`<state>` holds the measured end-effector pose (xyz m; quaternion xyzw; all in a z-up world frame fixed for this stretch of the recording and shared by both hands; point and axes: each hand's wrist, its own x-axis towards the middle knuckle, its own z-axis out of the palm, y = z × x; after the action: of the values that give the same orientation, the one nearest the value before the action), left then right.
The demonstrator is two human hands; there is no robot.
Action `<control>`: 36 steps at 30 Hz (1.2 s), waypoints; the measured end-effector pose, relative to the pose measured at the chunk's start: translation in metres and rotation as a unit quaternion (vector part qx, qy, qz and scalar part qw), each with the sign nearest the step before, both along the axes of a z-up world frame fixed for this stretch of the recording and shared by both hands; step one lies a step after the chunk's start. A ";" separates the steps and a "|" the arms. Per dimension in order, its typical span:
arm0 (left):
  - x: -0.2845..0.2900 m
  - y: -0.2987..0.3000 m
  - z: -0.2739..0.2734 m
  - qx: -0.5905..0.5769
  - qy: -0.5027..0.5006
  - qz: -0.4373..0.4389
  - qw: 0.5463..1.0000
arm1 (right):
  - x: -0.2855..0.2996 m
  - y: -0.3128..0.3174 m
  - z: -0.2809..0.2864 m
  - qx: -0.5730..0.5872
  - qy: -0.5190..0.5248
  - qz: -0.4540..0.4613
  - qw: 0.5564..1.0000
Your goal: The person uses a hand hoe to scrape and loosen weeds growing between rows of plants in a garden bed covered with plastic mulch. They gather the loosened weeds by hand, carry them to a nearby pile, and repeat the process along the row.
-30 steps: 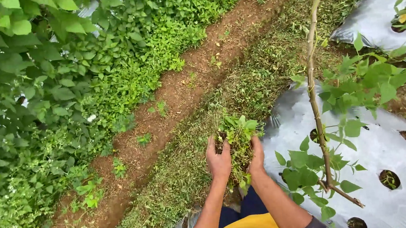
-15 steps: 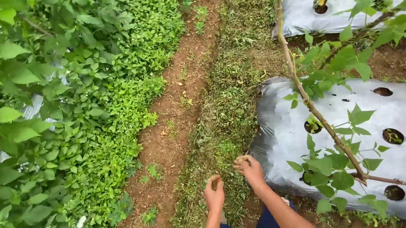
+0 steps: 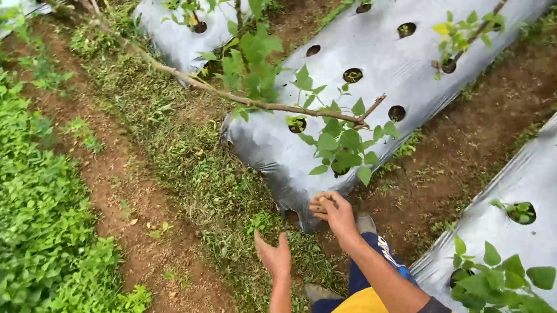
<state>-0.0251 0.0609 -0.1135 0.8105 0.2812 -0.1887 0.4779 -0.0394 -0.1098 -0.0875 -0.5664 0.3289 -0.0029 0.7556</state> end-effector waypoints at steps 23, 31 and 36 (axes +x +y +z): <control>-0.018 -0.368 0.048 -0.213 -0.029 -0.366 0.905 | -0.059 -0.314 0.027 0.079 -0.026 -0.320 0.944; -0.006 -0.566 0.084 -0.244 -0.015 -0.422 0.873 | -0.090 -0.520 0.104 0.031 -0.016 -0.381 0.924; -0.003 -0.652 0.107 -0.260 0.010 -0.470 0.844 | -0.097 -0.590 0.117 0.030 -0.021 -0.456 0.889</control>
<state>-0.0286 -0.5909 -0.0062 0.6894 -0.1877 -0.4651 0.5226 -0.1366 -0.6994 0.0295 -0.3311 0.5347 -0.3489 0.6948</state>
